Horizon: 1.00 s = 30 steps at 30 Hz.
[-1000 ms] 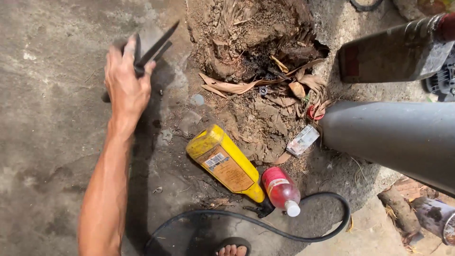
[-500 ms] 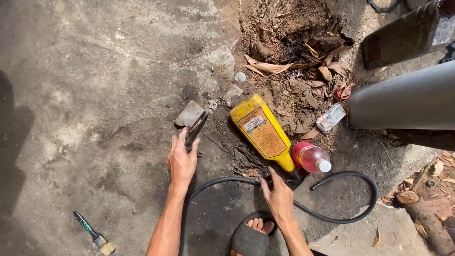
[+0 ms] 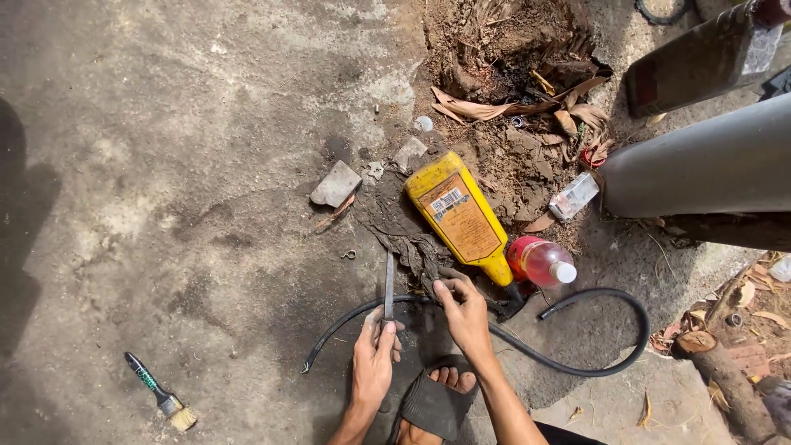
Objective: Sharpening a metal blade by rubbing it against a sharpening stone while sitting on the ground.
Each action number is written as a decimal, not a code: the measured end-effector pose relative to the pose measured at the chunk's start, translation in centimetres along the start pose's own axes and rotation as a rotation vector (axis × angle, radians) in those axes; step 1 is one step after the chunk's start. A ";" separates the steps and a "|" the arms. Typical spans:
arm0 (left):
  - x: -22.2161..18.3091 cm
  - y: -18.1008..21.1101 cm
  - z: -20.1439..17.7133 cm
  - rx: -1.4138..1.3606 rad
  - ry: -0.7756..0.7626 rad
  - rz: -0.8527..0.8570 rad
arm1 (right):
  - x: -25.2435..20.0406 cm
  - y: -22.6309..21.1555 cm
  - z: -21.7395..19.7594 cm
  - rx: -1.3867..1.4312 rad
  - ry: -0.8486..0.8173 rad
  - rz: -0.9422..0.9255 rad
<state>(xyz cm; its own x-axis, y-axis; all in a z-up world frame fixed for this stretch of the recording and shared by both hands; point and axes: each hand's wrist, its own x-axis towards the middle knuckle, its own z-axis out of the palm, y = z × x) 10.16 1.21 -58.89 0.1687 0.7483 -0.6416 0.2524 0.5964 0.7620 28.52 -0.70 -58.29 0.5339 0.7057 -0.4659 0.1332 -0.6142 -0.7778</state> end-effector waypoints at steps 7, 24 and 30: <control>2.8 2.1 1.8 0.161 -0.251 -0.031 | 0.6 4.2 3.4 1.190 0.027 0.572; 3.1 -1.6 3.1 0.475 -0.238 0.255 | 1.9 4.9 4.6 1.131 -0.090 0.541; 1.7 -0.5 1.3 0.487 -0.242 0.182 | 2.0 3.0 4.0 0.915 -0.094 0.643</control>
<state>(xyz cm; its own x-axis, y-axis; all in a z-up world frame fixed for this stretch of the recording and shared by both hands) 11.59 1.84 -60.49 0.4496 0.7041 -0.5496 0.5992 0.2185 0.7702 26.65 0.31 -63.25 0.2119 0.3983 -0.8924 -0.8288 -0.4106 -0.3801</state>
